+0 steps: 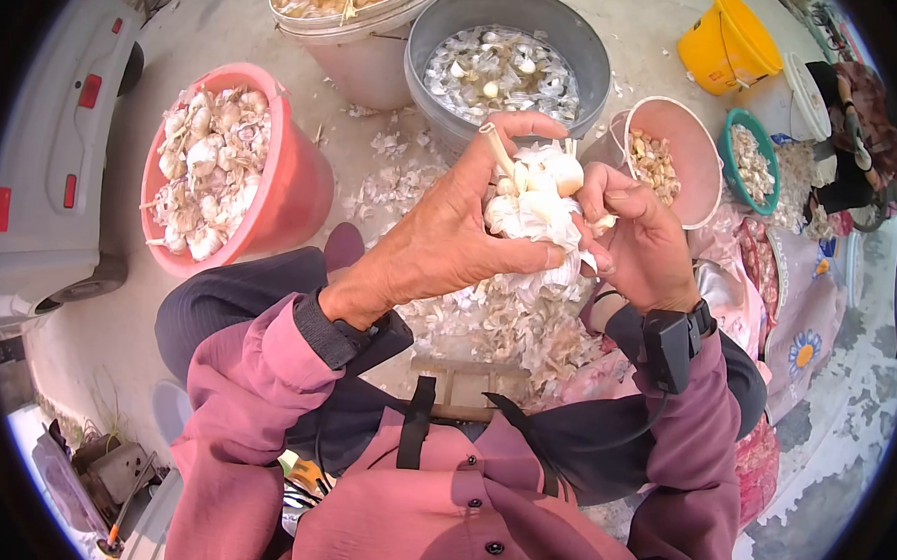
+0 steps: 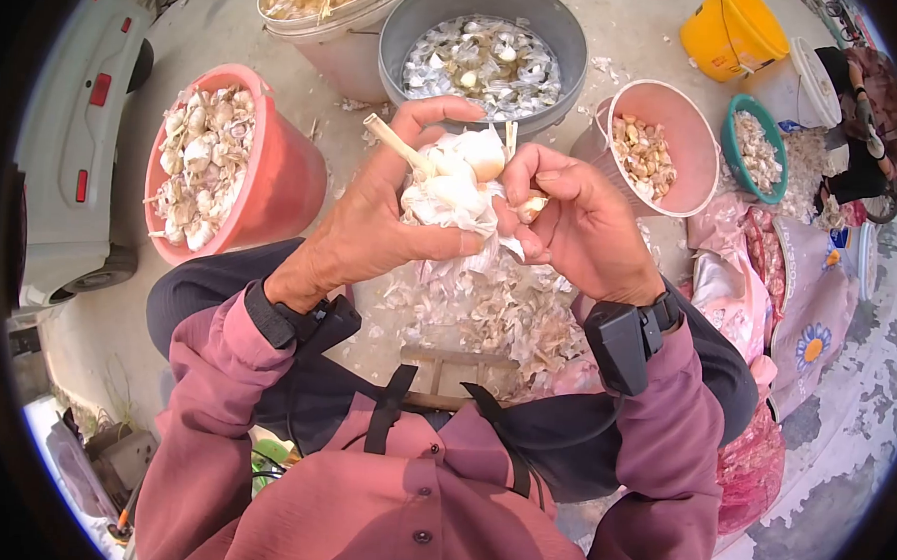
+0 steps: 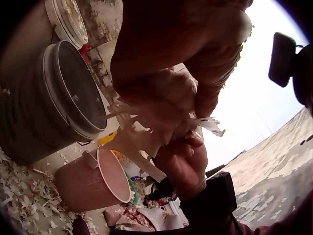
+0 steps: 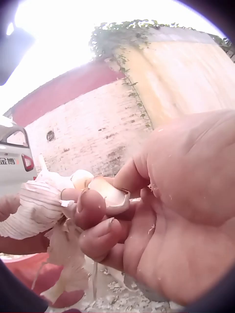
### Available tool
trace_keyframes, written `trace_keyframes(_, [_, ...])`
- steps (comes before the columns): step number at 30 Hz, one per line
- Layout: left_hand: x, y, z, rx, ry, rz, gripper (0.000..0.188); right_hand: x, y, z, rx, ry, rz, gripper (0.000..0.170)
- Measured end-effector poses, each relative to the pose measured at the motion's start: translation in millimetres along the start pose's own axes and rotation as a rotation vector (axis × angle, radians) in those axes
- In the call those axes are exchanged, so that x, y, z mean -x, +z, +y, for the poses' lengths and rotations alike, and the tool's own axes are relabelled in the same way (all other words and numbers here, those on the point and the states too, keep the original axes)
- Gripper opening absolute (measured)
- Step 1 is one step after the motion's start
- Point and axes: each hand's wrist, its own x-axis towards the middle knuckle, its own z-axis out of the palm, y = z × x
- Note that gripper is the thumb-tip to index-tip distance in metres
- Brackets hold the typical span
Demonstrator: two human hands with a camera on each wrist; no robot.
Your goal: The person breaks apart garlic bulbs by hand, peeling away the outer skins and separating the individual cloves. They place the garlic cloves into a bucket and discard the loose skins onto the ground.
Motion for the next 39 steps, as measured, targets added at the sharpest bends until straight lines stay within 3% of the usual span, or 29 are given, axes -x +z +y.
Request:
trace_keyframes(4, [-1.7, -2.2, -7.2, -0.195, -0.043, -0.034, 0.071, 4.0, 12.7, -15.7, 0.117, 0.042, 0.201, 0.042])
trace_keyframes(5, [-1.8, -0.8, -13.5, -0.239, 0.035, 0.044, 0.066, 4.8, 10.9, -21.9, 0.117, 0.043, 0.199, 0.042])
trace_keyframes(7, [-1.2, -1.5, -21.1, -0.282, 0.113, 0.124, 0.062, 8.1, 7.6, -34.4, 0.702, -0.126, 0.443, 0.035])
trace_keyframes(8, [-2.5, -2.5, -23.1, -0.409, 0.155, 0.161, 0.061, 8.2, 11.7, -38.6, 0.501, -0.176, 0.463, 0.027])
trace_keyframes(9, [-3.1, -2.8, -23.7, -0.535, 0.197, 0.197, 0.060, 7.2, 18.7, -37.5, 0.502, -0.176, 0.462, 0.027])
trace_keyframes(11, [-3.2, 1.5, -18.5, -0.628, 0.198, 0.225, 0.061, 2.5, 38.7, -26.8, 0.760, -0.175, 0.543, 0.030])
trace_keyframes(13, [-3.4, 5.7, -18.3, -0.722, 0.198, 0.247, 0.063, -1.6, 43.2, -8.3, 0.819, -0.152, 0.505, 0.034])
trace_keyframes(15, [-4.0, 9.4, -24.4, -0.734, 0.249, 0.316, 0.061, -3.9, 43.4, 7.2, 1.216, -0.141, 0.453, 0.037])
trace_keyframes(19, [0.3, 8.2, -26.1, -0.819, 0.222, 0.268, 0.057, -8.4, 35.2, 18.3, 1.104, -0.106, 0.437, 0.039])
trace_keyframes(21, [-0.4, 9.2, -25.5, -0.711, 0.187, 0.255, 0.062, -10.4, 29.8, 26.3, 0.901, -0.221, 0.387, 0.037])
trace_keyframes(24, [0.5, 9.5, -26.4, -0.744, 0.187, 0.260, 0.062, -9.3, 36.7, 33.9, 0.747, -0.190, 0.424, 0.032])
trace_keyframes(28, [4.0, 16.9, -25.7, -0.764, 0.114, 0.285, 0.062, -12.9, 34.3, 34.4, 0.703, -0.175, 0.460, 0.028])
trace_keyframes(34, [1.6, 11.0, -31.7, -0.719, 0.199, 0.257, 0.058, -16.2, 37.2, 39.7, 0.764, -0.189, 0.522, 0.027])
trace_keyframes(39, [1.5, 8.7, -34.0, -0.422, 0.117, 0.183, 0.053, -14.3, 38.4, 39.8, 0.765, -0.240, 0.525, 0.025])
